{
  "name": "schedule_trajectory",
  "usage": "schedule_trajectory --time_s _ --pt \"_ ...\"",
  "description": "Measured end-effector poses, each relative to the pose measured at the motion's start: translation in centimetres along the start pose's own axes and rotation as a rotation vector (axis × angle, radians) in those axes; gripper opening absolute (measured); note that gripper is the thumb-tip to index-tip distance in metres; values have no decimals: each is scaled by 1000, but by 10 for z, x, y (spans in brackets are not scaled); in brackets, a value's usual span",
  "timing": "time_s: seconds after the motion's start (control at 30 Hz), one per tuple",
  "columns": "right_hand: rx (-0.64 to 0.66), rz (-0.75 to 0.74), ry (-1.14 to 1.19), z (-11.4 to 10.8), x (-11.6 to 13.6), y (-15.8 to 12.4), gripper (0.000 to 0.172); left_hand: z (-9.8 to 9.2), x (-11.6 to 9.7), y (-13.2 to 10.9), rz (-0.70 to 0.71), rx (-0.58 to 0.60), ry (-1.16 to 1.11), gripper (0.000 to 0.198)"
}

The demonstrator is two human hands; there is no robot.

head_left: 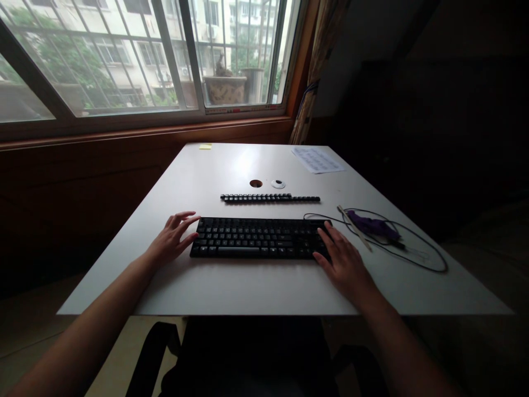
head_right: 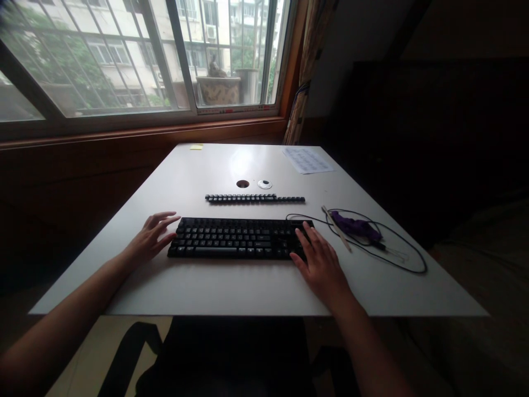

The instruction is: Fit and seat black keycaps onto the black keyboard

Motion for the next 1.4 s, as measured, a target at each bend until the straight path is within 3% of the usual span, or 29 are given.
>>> schedule_trajectory --time_s 0.1,0.27,0.37,0.5,0.6,0.93,1.07,1.4 --pt "33 -30 -34 5 1 0 57 1 0 0 -6 19 -7 47" --pt "-27 19 -7 2 -4 0 70 2 -2 1 9 52 -23 50" --pt "-17 0 -24 3 -3 0 61 2 -3 2 7 67 -24 50" --pt "-22 20 -1 3 -7 0 65 3 -4 2 -2 90 -29 51" --pt "-1 7 -17 6 -7 0 58 5 -4 3 -5 105 -33 52" --pt "18 65 -28 11 -17 -1 69 14 1 3 18 132 -20 54" --pt "39 39 -50 14 -17 -1 63 15 2 3 25 129 -27 55" --pt "20 87 -43 15 -23 -2 68 15 0 7 5 134 -23 51"
Point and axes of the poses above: each hand's wrist, its own y-axis towards the middle knuckle, its own z-axis out of the palm, x = y × z, the point moved 8 cm from there along y, towards the middle knuckle, and after that the axes turned 2 degrees about z, right-handed, at the moved point
